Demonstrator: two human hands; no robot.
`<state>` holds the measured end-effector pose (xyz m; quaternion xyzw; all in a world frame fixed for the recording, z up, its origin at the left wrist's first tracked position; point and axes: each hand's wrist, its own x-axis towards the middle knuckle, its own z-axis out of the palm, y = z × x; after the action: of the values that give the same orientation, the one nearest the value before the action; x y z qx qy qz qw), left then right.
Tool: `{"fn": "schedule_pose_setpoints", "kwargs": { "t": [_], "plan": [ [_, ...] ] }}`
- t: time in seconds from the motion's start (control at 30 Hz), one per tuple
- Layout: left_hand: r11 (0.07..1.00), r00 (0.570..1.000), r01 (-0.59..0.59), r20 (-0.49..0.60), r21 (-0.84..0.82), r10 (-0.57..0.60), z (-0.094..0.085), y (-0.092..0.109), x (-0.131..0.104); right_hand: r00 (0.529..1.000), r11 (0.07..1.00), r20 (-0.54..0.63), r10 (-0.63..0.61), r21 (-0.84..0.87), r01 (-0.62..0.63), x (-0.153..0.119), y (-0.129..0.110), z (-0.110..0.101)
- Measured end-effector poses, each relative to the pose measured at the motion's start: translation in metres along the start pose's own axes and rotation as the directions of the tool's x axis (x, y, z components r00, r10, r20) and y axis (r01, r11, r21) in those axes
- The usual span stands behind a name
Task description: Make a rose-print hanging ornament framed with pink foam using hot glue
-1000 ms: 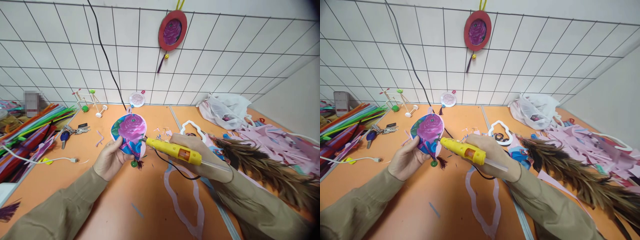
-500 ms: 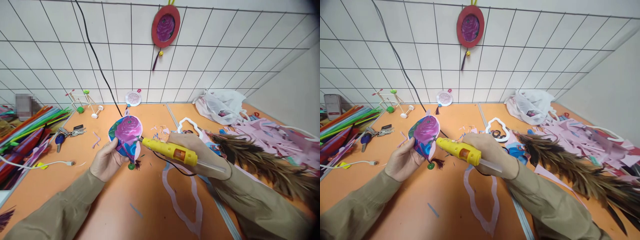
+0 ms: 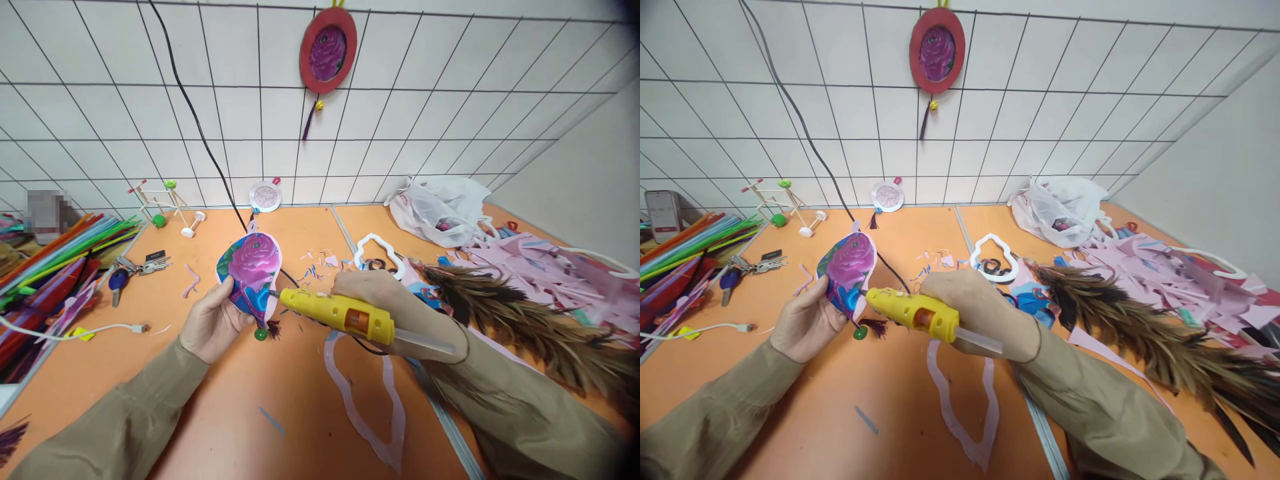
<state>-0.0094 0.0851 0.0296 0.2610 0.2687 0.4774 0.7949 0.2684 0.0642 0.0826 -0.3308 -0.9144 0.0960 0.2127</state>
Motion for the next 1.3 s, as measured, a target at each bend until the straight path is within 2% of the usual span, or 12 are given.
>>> {"fn": "schedule_pose_setpoints", "kwargs": {
  "t": [0.2,0.33,0.5,0.7,0.9,1.1,1.2,1.3],
  "plan": [
    [1.000,1.000,0.011,0.002,-0.026,-0.011,-0.0036,-0.0007,0.0009,0.999,0.998,0.006,0.032,-0.052,-0.032,-0.0007,0.0016,-0.0003],
    [1.000,0.999,0.029,0.031,-0.011,-0.029,-0.0055,-0.0007,0.0014,1.000,1.000,0.007,0.000,-0.023,0.000,0.0001,-0.0006,-0.0006],
    [0.999,0.998,0.039,0.058,-0.029,-0.037,-0.0059,-0.0011,0.0010,0.998,0.998,-0.058,-0.026,-0.052,0.023,0.0003,0.0001,0.0012],
    [0.997,0.997,0.048,0.071,-0.060,-0.044,-0.0060,-0.0011,0.0017,0.999,0.999,0.023,0.022,-0.041,-0.021,-0.0009,0.0006,0.0046],
    [0.995,0.994,0.059,0.094,-0.077,-0.051,-0.0088,-0.0011,0.0027,0.999,0.997,-0.045,-0.016,-0.080,0.012,-0.0019,0.0032,0.0071],
    [0.994,0.993,0.063,0.104,-0.088,-0.054,-0.0081,-0.0013,0.0029,0.997,0.994,-0.024,-0.077,-0.079,0.075,-0.0018,0.0046,0.0040],
    [0.994,0.989,0.074,0.134,-0.082,-0.063,-0.0079,-0.0020,0.0024,0.996,0.993,-0.058,-0.062,-0.105,0.056,-0.0015,0.0050,0.0042],
    [0.995,0.991,0.072,0.116,-0.070,-0.064,-0.0093,-0.0024,0.0023,0.999,0.993,-0.024,-0.022,-0.113,0.019,-0.0016,0.0045,0.0046]
  ]
}}
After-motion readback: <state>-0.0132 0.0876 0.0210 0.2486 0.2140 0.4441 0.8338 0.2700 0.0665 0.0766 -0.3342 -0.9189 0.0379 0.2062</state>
